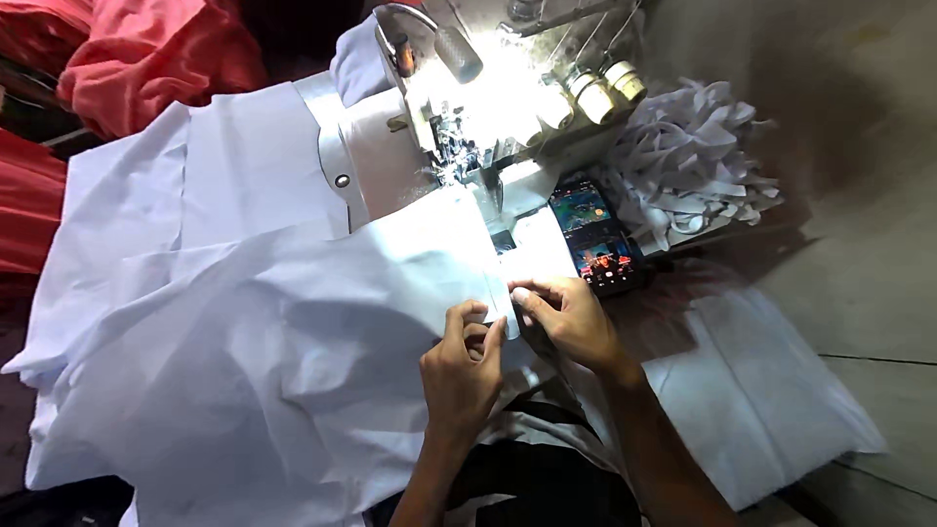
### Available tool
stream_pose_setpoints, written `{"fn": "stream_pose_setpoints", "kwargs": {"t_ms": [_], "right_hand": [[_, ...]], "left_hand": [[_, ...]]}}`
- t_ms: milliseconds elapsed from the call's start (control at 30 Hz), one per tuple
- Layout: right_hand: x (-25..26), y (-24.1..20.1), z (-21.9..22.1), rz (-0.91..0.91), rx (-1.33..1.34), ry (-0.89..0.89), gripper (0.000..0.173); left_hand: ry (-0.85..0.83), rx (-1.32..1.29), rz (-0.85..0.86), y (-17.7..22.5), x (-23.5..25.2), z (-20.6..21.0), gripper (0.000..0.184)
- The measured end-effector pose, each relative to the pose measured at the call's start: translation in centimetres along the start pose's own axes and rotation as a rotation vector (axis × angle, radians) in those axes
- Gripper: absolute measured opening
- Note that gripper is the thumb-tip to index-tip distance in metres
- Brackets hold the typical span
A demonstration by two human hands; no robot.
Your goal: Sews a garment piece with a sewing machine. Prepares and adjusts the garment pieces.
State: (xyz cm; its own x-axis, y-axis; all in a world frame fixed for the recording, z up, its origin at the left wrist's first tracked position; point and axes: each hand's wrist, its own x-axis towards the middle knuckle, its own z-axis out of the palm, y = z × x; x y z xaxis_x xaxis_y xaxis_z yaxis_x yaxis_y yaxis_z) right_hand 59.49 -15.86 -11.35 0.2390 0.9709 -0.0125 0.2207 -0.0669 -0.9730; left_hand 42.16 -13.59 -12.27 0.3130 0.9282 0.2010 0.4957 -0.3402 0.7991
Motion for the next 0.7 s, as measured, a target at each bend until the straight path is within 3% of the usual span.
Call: {"fn": "stream_pose_setpoints", "kwargs": {"t_ms": [333,700], "right_hand": [[-0.33,-0.01,0.07,-0.013,0.043,0.019,0.018],[-0.47,-0.3,0.1,0.0,0.059,0.018,0.016]], "left_hand": [[0.006,-0.373,-0.094,0.41,-0.83,0.68,0.024],[-0.085,-0.534,-0.103,0.44,-0.83,0.22,0.021]]}}
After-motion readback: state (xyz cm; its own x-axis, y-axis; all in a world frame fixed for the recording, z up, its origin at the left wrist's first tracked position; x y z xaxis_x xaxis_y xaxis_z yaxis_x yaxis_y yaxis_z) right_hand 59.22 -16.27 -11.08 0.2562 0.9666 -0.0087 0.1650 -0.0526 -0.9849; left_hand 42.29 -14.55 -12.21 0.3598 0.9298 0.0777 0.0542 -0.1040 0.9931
